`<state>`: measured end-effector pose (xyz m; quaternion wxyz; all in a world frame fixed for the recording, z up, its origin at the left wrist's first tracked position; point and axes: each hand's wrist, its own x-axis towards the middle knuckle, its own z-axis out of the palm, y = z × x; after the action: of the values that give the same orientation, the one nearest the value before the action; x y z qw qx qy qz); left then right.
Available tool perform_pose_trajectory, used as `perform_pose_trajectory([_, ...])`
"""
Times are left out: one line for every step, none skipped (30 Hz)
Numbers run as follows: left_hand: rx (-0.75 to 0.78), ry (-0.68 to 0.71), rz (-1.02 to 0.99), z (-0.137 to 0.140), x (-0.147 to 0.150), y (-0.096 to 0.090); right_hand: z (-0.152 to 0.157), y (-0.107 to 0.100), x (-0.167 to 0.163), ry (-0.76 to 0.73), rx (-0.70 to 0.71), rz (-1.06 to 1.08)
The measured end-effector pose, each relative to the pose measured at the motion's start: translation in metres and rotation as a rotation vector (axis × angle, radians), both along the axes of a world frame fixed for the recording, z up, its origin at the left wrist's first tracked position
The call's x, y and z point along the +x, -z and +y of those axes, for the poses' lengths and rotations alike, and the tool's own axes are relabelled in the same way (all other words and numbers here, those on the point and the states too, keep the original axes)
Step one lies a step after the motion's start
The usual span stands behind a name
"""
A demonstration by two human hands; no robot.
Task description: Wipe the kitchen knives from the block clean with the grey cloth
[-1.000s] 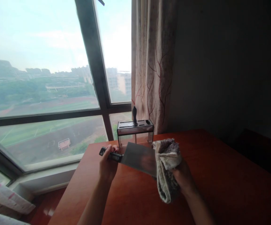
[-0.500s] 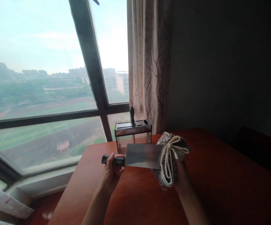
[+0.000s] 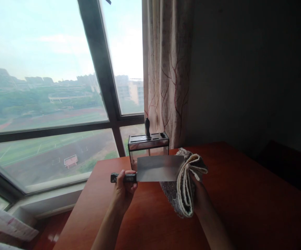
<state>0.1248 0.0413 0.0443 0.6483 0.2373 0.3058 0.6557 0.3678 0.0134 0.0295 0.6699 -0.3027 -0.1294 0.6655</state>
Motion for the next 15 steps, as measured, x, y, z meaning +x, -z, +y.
perform_pose_trajectory([-0.003,0.007,0.012,0.0,0.0,-0.001,0.001,-0.001,0.001,-0.008,-0.001,0.0])
perform_pose_trajectory([-0.006,0.011,0.022,0.0,0.0,-0.001,0.002,-0.002,0.002,-0.015,-0.003,-0.002])
perform_pose_trajectory([-0.009,0.011,0.031,-0.001,0.0,-0.002,0.004,-0.003,0.003,-0.02,-0.003,-0.006])
perform_pose_trajectory([-0.012,0.012,0.04,-0.001,0.0,-0.002,0.006,-0.005,0.004,-0.021,0.0,-0.011])
perform_pose_trajectory([-0.013,0.012,0.048,-0.001,0.0,-0.002,0.007,-0.007,0.005,-0.013,0.009,-0.015])
perform_pose_trajectory([-0.014,0.012,0.056,-0.001,0.0,-0.002,0.009,-0.009,0.005,0.0,0.02,-0.017])
perform_pose_trajectory([-0.014,0.014,0.063,-0.002,0.0,-0.002,0.01,-0.011,0.006,0.013,0.032,-0.018])
perform_pose_trajectory([-0.014,0.018,0.069,-0.002,0.001,-0.002,0.01,-0.012,0.006,0.023,0.04,-0.018])
perform_pose_trajectory([-0.014,0.017,0.072,-0.002,0.001,-0.002,0.011,-0.013,0.006,0.032,0.047,-0.019])
perform_pose_trajectory([-0.016,0.013,0.074,-0.002,0.001,-0.002,0.011,-0.012,0.006,0.042,0.053,-0.021])
perform_pose_trajectory([-0.019,0.003,0.076,-0.002,0.001,-0.002,0.01,-0.011,0.006,0.051,0.058,-0.023])
perform_pose_trajectory([-0.022,-0.013,0.078,-0.002,0.001,-0.002,0.01,-0.009,0.005,0.056,0.062,-0.023])
perform_pose_trajectory([-0.024,-0.034,0.078,-0.002,0.001,-0.003,0.009,-0.005,0.005,0.061,0.066,-0.017])
perform_pose_trajectory([-0.023,-0.057,0.077,-0.002,0.002,-0.003,0.008,-0.001,0.004,0.068,0.07,-0.005])
perform_pose_trajectory([-0.022,-0.079,0.074,-0.002,0.002,-0.004,0.006,0.003,0.003,0.083,0.085,0.01])
